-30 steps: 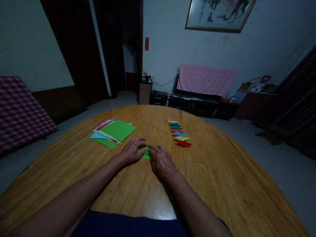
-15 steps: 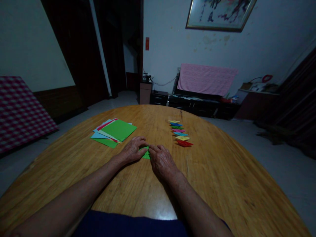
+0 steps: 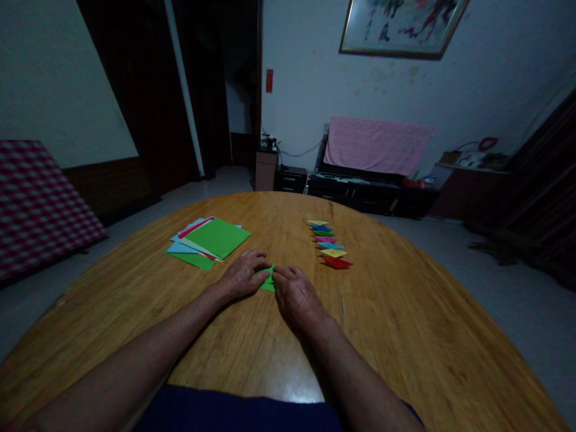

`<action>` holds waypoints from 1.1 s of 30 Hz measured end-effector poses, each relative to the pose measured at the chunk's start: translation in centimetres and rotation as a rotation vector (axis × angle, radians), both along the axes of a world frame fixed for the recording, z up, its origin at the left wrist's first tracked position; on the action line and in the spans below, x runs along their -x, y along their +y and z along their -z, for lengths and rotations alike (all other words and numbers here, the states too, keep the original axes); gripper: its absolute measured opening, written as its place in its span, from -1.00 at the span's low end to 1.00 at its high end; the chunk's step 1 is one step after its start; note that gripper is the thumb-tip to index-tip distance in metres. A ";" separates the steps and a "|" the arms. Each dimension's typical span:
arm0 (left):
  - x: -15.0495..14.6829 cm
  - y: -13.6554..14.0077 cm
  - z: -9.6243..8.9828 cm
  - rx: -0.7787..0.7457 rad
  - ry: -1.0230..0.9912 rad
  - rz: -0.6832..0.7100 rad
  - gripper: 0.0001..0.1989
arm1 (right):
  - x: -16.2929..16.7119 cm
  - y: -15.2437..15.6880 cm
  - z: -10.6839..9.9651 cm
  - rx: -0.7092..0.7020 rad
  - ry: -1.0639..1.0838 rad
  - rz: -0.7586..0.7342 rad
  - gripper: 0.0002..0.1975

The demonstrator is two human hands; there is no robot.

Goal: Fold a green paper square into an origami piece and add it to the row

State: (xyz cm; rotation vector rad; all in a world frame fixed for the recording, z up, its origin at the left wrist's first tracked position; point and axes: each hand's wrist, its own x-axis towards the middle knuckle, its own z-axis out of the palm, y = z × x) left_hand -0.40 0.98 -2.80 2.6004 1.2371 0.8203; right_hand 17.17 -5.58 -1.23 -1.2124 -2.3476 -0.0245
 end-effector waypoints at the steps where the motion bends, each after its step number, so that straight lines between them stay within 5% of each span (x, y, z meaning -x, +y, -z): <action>1: 0.0 0.0 0.0 0.003 0.001 -0.001 -0.77 | 0.0 0.0 0.1 -0.006 0.028 -0.002 -0.70; 17: 0.1 -0.1 0.5 -0.039 0.042 -0.011 -0.71 | 0.0 0.1 0.9 -0.022 0.132 0.045 -0.74; 33: -0.2 -1.4 -1.8 -0.056 0.214 0.024 -0.70 | -0.1 0.2 1.0 -0.015 0.157 0.020 -0.75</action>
